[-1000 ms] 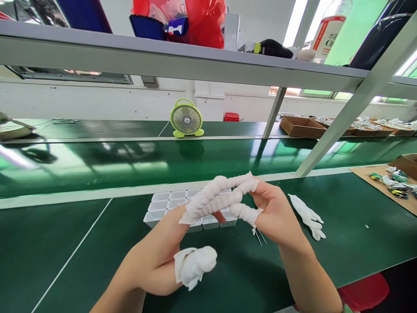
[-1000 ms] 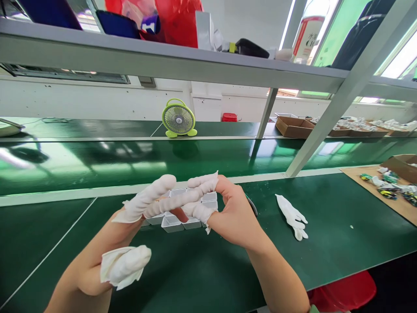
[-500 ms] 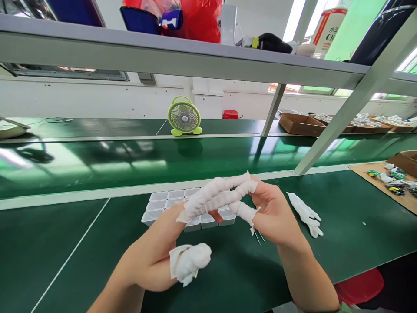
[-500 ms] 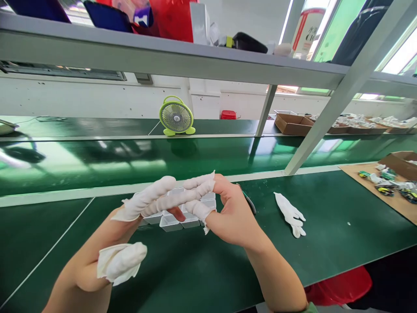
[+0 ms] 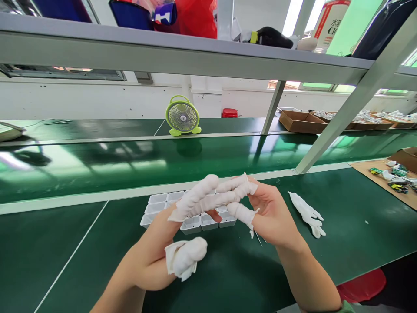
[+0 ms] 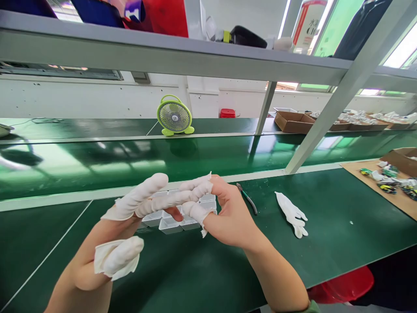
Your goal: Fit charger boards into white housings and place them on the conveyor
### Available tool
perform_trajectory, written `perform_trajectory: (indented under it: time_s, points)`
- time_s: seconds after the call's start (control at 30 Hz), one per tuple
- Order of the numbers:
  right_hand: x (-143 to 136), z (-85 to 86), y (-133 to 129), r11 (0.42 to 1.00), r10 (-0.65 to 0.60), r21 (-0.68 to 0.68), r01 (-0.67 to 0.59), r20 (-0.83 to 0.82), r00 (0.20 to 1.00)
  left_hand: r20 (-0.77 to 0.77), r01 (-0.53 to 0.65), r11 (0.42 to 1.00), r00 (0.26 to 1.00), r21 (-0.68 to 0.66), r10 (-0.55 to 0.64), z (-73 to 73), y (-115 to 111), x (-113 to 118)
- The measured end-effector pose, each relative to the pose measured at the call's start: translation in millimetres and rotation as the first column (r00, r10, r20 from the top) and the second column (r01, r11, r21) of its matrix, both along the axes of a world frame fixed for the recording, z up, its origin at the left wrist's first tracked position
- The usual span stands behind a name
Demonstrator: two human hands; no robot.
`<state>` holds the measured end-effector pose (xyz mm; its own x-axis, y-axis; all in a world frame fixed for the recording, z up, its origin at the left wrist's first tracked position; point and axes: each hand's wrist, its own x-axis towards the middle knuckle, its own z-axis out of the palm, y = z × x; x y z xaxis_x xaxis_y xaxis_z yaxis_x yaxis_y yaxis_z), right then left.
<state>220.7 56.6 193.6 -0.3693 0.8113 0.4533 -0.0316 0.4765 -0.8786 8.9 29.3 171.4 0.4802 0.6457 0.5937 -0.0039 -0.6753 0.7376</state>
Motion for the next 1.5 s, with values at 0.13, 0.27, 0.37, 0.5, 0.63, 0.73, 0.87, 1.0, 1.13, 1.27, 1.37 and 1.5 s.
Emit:
perform_trajectory:
  time_s: [0.13, 0.27, 0.37, 0.5, 0.63, 0.73, 0.87, 1.0, 1.13, 1.27, 1.37, 1.5]
  points:
    - [-1.6, -1.7, -0.8, 0.999, 0.016, -0.033, -0.016, 0.017, 1.0, 0.059, -0.065, 0.997, 0.996, -0.029, 0.067, -2.9, 1.7, -0.7]
    - [-1.0, -2.0, -4.2, 0.998, 0.007, -0.068, -0.004, 0.042, 0.999, 0.12, -0.082, 0.991, 0.988, -0.11, 0.095, -5.1, -0.1, -1.9]
    - [-0.2, -1.5, -5.4, 0.995, 0.006, -0.101, -0.002, 0.042, 0.999, 0.134, -0.036, 0.989, 0.989, -0.144, 0.056, -6.6, -1.9, -1.2]
    - [-2.1, -3.0, -5.6, 0.993, 0.007, -0.122, -0.007, 0.002, 1.0, 0.071, -0.015, 0.996, 0.997, -0.084, 0.021, -7.0, -2.1, 3.5]
    - [-4.8, -3.9, -6.1, 0.996, 0.001, -0.094, -0.005, -0.046, 0.999, 0.027, -0.028, 0.999, 0.999, -0.021, 0.029, -7.6, -2.5, 7.0]
    - [-4.0, -1.4, -7.0, 0.997, 0.023, -0.072, -0.025, -0.03, 0.999, 0.03, -0.033, 0.999, 0.999, -0.035, 0.034, -8.1, -3.7, 5.6]
    - [-1.0, 1.3, -9.3, 0.998, 0.027, -0.054, -0.028, -0.023, 0.999, 0.13, -0.046, 0.996, 0.99, -0.071, 0.055, -3.9, -5.4, -0.3]
    - [-2.2, -0.9, -10.9, 0.995, 0.023, -0.096, -0.027, -0.046, 0.999, 0.311, -0.026, 0.991, 0.948, -0.131, 0.066, 1.0, -7.0, -2.8]
    - [-6.9, -2.0, -10.4, 0.993, 0.046, -0.11, -0.05, -0.039, 0.998, 0.175, -0.028, 0.994, 0.983, -0.109, 0.047, -1.5, -7.2, 0.1]
    - [-9.3, -1.2, -9.8, 0.994, 0.041, -0.094, -0.047, -0.064, 0.997, 0.026, -0.034, 0.998, 0.999, -0.061, 0.036, -6.2, -4.8, 2.5]
    - [-8.4, -2.6, -10.0, 0.997, -0.002, -0.079, -0.001, -0.038, 0.999, 0.019, -0.039, 0.998, 0.999, -0.04, 0.04, -7.1, -4.3, 2.1]
    - [-4.0, -2.5, -8.4, 0.996, -0.013, -0.085, 0.01, -0.03, 0.999, 0.031, -0.089, 0.995, 0.995, -0.034, 0.09, -2.0, -5.5, -0.5]
